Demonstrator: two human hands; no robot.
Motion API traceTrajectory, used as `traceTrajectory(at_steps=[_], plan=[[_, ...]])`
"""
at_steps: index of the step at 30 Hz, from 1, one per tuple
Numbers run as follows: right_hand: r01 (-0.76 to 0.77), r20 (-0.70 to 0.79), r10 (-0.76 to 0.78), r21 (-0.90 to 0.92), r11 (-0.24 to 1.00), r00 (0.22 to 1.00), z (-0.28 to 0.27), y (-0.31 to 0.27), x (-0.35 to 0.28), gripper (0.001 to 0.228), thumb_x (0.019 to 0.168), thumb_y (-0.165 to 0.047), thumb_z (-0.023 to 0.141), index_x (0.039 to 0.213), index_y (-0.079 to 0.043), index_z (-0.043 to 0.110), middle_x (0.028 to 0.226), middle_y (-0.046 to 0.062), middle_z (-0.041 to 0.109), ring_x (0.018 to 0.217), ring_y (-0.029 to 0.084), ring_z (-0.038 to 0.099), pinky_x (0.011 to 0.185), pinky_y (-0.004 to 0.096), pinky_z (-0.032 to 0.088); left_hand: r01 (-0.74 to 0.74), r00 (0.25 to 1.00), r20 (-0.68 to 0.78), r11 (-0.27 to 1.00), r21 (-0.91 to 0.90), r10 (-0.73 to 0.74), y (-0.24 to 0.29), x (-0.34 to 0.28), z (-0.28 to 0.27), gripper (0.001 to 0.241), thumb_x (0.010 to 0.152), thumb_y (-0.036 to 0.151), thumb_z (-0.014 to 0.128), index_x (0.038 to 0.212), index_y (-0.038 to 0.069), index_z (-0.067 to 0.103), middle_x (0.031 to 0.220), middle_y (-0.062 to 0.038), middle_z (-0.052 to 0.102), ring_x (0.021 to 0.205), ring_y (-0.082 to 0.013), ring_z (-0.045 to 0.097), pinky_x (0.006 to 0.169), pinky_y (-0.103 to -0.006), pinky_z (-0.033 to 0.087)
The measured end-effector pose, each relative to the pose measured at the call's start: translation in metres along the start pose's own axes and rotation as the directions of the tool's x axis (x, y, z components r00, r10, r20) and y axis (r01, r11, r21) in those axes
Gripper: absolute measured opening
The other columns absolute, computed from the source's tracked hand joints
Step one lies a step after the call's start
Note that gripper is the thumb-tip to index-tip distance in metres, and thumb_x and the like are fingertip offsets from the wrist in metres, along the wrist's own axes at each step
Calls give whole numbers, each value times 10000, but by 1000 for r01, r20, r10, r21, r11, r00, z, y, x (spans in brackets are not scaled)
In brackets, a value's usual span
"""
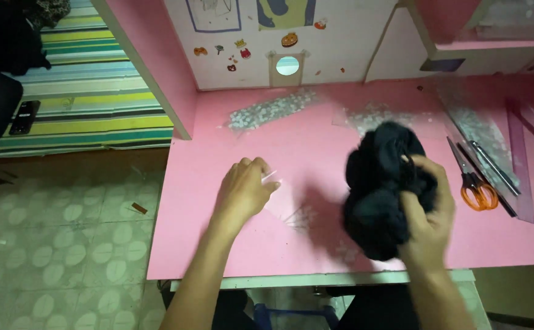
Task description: Peeling small white stickers from a transparent sheet and applying them to a black fabric item.
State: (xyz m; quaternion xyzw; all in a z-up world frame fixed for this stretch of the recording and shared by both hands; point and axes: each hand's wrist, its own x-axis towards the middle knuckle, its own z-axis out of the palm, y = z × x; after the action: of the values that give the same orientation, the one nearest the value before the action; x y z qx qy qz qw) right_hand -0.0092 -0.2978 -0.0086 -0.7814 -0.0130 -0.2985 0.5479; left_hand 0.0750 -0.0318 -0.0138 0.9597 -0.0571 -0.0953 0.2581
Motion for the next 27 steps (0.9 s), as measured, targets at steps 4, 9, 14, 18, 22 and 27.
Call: traceTrajectory(at_steps=[4,9,14,18,22,27], plan=[[5,54,-14,166,986,998,84,16,-4,464,834,38,496,1275,-95,545,1149,122,553,1132,281,513,1062,428,394,63,998,4,996,-58,-62,-5,-6,-6,307,860,137,673,1167,117,664,1076,-173,671,1082,-440,690,891,-559,564],[285,399,-221,-109,952,890,141,-7,-18,380,786,-38,547,1162,-98,564,1272,150,508,1334,418,406,1136,635,227,223,974,36,975,-23,-222,3,-21,-15,432,846,53,622,1269,136,585,1113,-175,717,1090,-439,707,921,-578,573],[528,748,20,-486,697,663,142,-26,-12,687,753,-347,637,1399,-123,563,1541,181,427,1483,460,264,1126,762,192,238,971,30,971,-34,-237,-18,-16,-12,306,928,32,610,1224,-44,623,1090,-314,717,1098,-511,691,921,-606,567],[596,707,-153,-437,673,691,142,-9,-21,610,788,-432,632,1346,-186,649,1334,106,622,1375,405,456,1080,636,338,180,981,-53,976,-126,-188,-21,-24,-11,273,928,57,540,1142,-36,681,992,-311,736,1051,-524,697,858,-606,571],[588,652,-173,-496,639,738,107,2,-22,459,702,-367,781,1139,-228,759,1224,44,698,1304,341,548,1026,547,439,164,976,-110,964,-207,-189,-19,-32,-12,217,980,209,579,1052,76,735,722,-147,762,891,-411,754,808,-536,553],[554,589,-126,-637,536,799,14,61,-24,452,627,-355,828,1069,-285,766,1167,-14,714,1258,284,600,1009,462,470,150,977,-112,962,-228,-180,-14,-41,-13,200,983,210,593,1045,88,740,735,-131,776,850,-381,759,798,-511,559]])
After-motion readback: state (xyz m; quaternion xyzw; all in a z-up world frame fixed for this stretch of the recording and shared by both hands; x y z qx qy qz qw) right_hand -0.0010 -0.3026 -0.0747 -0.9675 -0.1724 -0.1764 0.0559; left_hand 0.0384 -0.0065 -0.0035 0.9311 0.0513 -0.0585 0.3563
